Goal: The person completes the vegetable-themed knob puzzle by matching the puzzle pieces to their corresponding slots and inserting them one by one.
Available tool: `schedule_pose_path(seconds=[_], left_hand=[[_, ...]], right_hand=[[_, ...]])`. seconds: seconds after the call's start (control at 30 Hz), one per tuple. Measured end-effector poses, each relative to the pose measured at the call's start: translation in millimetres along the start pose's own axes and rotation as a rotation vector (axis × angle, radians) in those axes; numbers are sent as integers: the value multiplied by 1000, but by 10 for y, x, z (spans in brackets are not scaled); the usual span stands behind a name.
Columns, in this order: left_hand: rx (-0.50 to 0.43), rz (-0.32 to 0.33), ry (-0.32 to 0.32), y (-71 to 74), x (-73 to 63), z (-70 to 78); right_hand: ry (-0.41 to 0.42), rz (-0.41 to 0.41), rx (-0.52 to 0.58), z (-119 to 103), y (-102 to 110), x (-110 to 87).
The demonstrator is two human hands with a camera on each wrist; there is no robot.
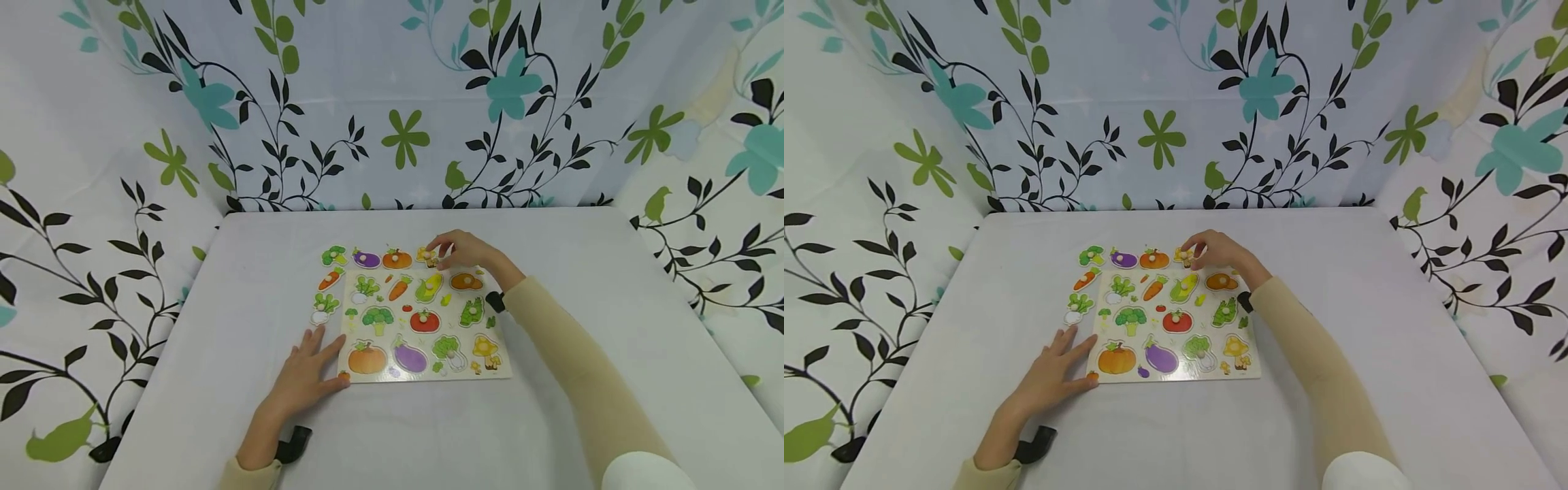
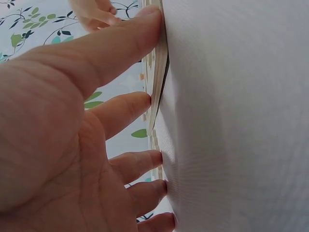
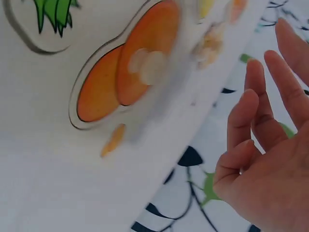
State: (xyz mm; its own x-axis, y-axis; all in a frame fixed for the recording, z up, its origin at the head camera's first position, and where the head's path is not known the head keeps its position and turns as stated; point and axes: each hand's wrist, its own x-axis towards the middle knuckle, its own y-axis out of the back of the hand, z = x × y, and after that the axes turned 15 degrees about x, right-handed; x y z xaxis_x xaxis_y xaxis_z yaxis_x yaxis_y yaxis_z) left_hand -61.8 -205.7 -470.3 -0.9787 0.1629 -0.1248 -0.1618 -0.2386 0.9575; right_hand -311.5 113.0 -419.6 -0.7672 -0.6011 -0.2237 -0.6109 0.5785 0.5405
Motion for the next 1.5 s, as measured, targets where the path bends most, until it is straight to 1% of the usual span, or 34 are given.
schedule_pose_path(seconds=[0.13,0.27,0.33,0.53,0.63,0.73,0.8,0.93,1.03,1.13,1.23,1.33,1.43,1.5], left_hand=[[0,-4,-3,1,-3,31],[1,-9,1,-9,-6,54],[-2,-7,2,-12,-7,62],[-3,-9,0,-27,-6,81],[-2,-7,0,-37,-4,86],[1,-8,-2,-44,-2,89],[1,-8,-4,-42,-1,93],[1,-4,-2,-29,1,92],[8,0,0,-24,8,83],[10,1,2,-26,14,74],[8,0,0,-29,16,68],[11,-5,1,-20,11,64],[15,-6,6,-1,3,57],[17,-4,8,12,-2,51]], right_hand=[[-74,64,34,151,-33,177],[-148,97,68,208,-93,272],[-164,107,72,209,-116,298],[-190,168,71,206,-209,357],[-199,198,45,206,-234,362],[-193,236,8,200,-232,343],[-173,269,1,184,-212,302],[-115,307,13,139,-165,123],[-88,297,13,119,-166,-125],[-75,280,16,129,-217,-427],[-78,256,18,161,-302,-736],[-106,226,30,172,-400,-1015],[-137,204,42,181,-489,-1227],[-158,197,49,191,-546,-1334]])
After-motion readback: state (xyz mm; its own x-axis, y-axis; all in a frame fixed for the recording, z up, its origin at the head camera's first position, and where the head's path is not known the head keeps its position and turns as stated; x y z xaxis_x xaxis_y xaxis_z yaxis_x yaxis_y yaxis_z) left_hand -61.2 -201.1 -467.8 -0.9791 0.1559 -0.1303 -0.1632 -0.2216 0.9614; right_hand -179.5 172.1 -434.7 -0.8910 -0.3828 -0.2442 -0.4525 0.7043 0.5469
